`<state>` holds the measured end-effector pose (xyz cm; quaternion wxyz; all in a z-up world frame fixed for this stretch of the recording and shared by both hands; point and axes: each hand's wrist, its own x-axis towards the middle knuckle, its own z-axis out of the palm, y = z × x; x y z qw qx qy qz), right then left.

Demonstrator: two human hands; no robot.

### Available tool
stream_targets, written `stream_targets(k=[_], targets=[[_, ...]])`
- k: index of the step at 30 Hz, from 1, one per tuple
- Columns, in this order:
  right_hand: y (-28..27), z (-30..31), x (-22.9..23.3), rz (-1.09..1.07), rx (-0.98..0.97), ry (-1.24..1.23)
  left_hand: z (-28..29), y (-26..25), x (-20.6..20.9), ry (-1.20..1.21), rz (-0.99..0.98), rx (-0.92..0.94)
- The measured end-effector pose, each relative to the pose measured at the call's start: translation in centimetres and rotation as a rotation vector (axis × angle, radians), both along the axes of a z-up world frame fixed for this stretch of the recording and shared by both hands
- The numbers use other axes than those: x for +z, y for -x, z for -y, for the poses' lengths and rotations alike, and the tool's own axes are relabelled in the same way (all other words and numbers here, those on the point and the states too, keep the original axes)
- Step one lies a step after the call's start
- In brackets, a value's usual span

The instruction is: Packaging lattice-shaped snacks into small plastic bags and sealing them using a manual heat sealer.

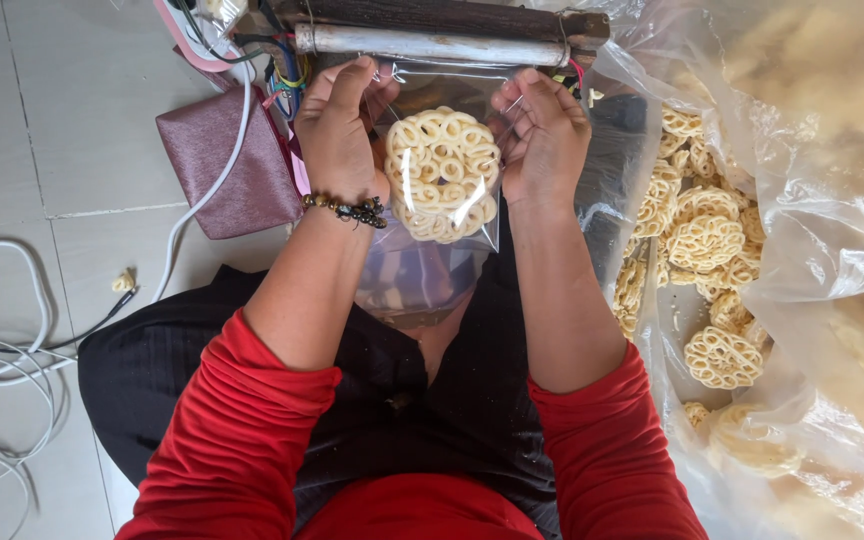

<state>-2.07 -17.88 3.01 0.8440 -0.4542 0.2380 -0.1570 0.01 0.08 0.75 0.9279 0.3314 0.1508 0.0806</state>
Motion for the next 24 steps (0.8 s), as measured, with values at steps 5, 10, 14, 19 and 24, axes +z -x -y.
stream_targets(k=[5, 10, 14, 19, 24], targets=[[0.0, 0.2, -0.4, -0.035, 0.0, 0.001, 0.0, 0.3, 0.6, 0.012, -0.031, -0.006], [4.1, -0.5, 1.1, 0.01, 0.074, 0.114, -0.9, 5.0, 3.7, -0.226, -0.101, -0.06], [9.4, -3.2, 6.2, 0.402, 0.107, 1.275, -1.0, 11.8, 7.4, -0.78, 0.126, -0.052], [13.6, -3.4, 6.5, 0.64, 0.22, 1.537, -1.7, 16.6, 8.4, -0.606, 0.33, -0.183], [16.3, 0.9, 4.8, 0.654, 0.158, 1.577, -3.7, 19.2, 8.9, -0.424, 0.246, -0.186]])
